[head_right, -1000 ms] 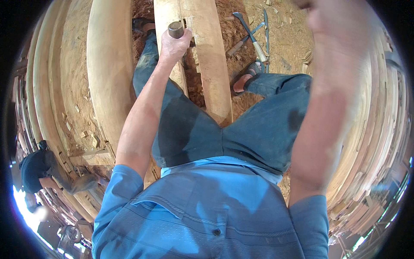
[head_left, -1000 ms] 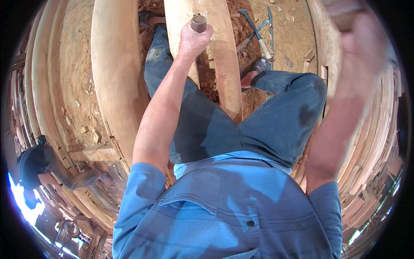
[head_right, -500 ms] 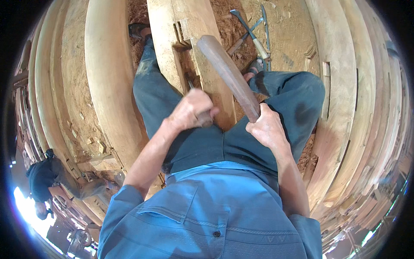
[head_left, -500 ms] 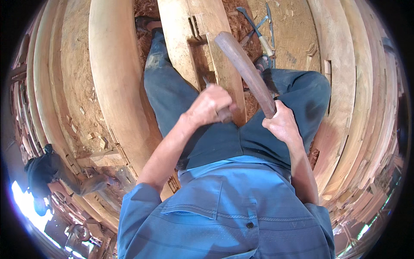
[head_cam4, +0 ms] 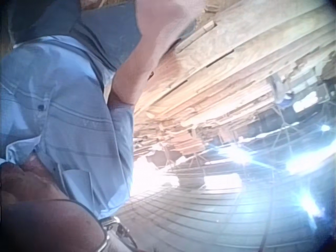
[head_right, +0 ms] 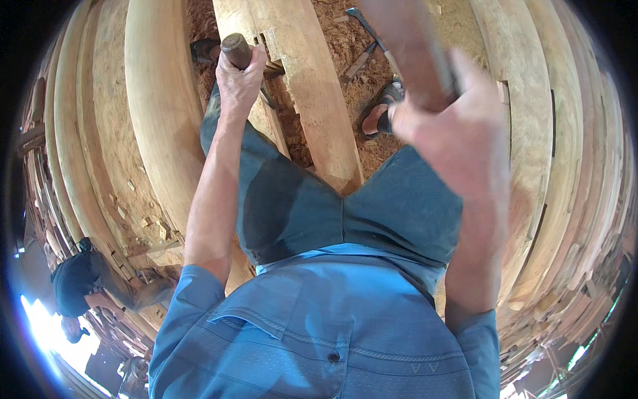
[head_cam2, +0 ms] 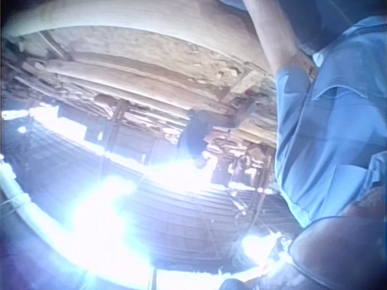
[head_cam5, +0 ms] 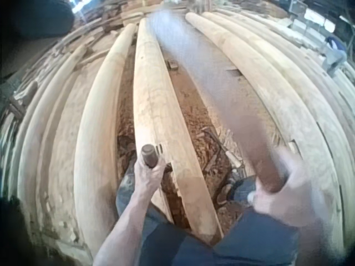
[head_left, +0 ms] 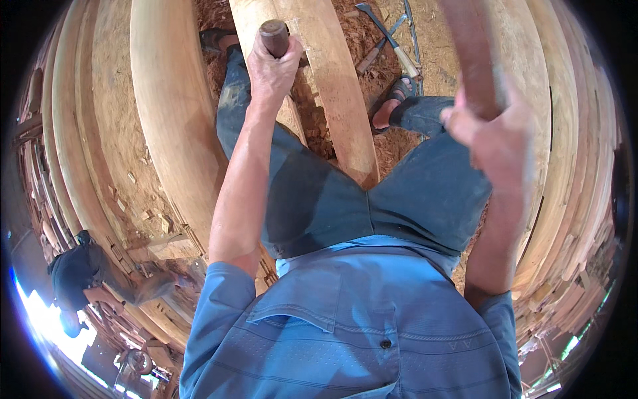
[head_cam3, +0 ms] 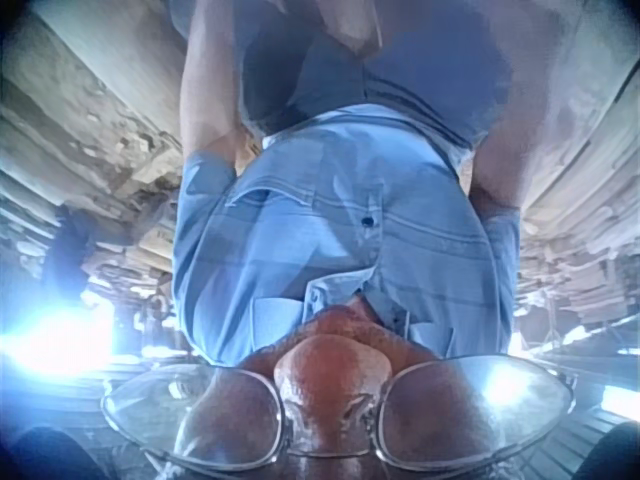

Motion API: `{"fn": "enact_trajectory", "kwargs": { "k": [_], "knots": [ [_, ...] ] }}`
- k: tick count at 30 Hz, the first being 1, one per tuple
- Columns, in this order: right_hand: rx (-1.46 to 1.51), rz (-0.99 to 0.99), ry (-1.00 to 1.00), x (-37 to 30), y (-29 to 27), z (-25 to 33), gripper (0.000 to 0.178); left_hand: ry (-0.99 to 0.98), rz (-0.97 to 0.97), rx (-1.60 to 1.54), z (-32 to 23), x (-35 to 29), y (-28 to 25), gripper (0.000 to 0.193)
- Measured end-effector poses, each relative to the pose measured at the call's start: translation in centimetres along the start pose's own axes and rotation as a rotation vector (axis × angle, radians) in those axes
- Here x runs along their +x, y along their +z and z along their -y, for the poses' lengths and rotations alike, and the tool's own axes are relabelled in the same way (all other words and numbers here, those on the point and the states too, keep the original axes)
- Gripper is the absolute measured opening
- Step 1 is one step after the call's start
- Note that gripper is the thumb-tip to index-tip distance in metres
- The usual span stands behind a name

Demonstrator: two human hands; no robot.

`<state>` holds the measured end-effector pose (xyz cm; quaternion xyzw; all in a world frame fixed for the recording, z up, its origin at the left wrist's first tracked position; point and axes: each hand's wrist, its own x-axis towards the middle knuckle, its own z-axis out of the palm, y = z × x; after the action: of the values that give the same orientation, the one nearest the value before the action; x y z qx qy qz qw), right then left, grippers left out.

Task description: The person is carving a large piece of wood using a chisel and mallet. They repeatedly strike the chisel to remove wood shavings and shape the piece.

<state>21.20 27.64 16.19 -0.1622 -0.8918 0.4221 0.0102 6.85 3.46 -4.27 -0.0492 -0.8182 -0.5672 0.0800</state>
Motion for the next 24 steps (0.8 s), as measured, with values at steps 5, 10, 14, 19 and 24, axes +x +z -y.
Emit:
{"fn": "enact_trajectory", "kwargs": {
  "k": [5,10,14,19,24],
  "knots": [
    [0.349,0.041,-0.137,3.4,-2.4,6.1,0.015,-0.109,-0.017,-0.143,-0.3,0.9,-1.1,0.018],
    [0.5,-0.172,-0.179,2.9,1.6,8.6,0.017,-0.052,-0.106,-0.115,-0.2,-1.1,-0.8,0.023],
    [0.183,-0.004,-0.049,3.2,3.0,5.6,0.028,-0.066,-0.076,-0.049,-0.7,-1.9,-1.1,0.023],
    [-0.579,0.383,-0.228,2.8,6.3,-1.9,0.036,-0.04,0.047,-0.161,0.3,-3.9,-1.7,0.026],
    [-0.454,0.397,-0.129,-0.7,5.5,-2.9,0.036,-0.165,0.046,-0.262,1.3,-6.9,-2.0,0.023]
  ]
}}
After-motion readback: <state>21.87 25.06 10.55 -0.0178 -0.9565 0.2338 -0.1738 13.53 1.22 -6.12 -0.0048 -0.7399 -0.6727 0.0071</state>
